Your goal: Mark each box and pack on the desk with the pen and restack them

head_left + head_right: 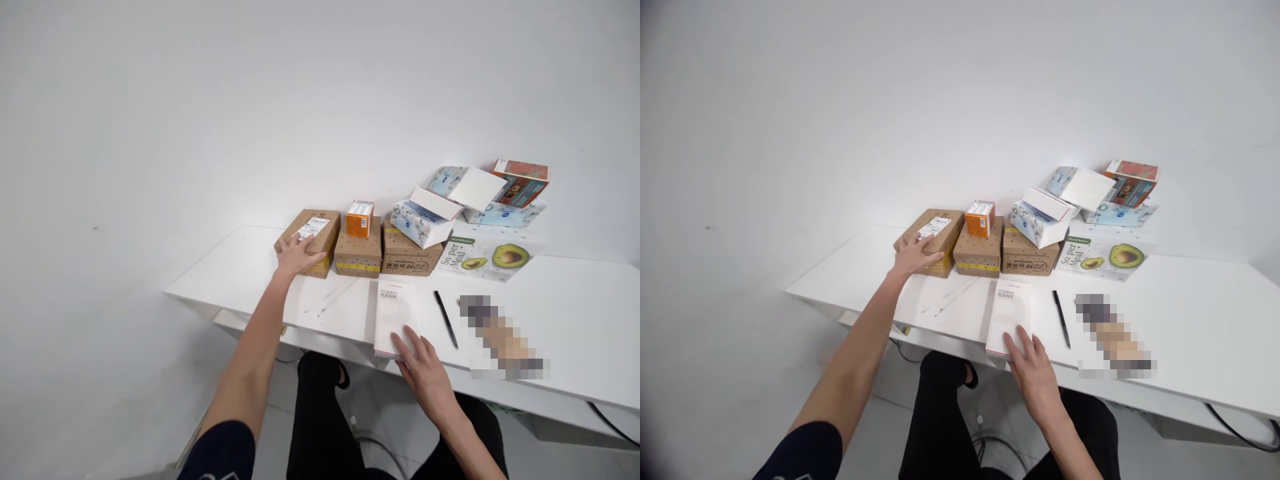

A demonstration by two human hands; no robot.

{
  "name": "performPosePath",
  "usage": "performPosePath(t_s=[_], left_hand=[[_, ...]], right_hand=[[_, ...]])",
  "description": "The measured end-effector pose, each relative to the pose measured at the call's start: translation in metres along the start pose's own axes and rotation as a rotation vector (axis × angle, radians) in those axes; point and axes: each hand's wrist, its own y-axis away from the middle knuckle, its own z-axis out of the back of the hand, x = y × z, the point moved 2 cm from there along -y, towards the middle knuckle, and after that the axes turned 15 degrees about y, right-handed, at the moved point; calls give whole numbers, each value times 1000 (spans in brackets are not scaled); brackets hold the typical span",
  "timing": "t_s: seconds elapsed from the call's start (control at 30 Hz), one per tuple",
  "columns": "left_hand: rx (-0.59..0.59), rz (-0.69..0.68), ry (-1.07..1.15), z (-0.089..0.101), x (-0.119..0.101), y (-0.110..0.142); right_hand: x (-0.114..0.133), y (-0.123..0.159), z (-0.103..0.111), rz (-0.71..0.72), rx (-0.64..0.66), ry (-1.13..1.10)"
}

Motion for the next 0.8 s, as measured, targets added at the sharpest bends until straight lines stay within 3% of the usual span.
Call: performPosePath(t_s=[0.17,0.4,0.5,0.57,0.67,0.73,0.8], left_hand=[[-57,-62,-4,3,11,29],[-133,-151,-140,22,35,99],[-160,-206,-175,28,42,130],[-182,-234,-182,30,42,145],[-206,-240,-191,31,37,158],[-216,-220,-198,30,32,163],[-225,-200,-206,28,27,169]], right_hand=[[-4,3,12,27,-69,-119],[-24,11,40,-250,-178,-344],[-26,-2,56,-269,-249,-388],[-25,-26,69,-183,-353,-345],[-23,-86,83,-40,-530,-199],[-22,-138,84,2,-535,-139],[-22,-191,77,7,-455,-78]])
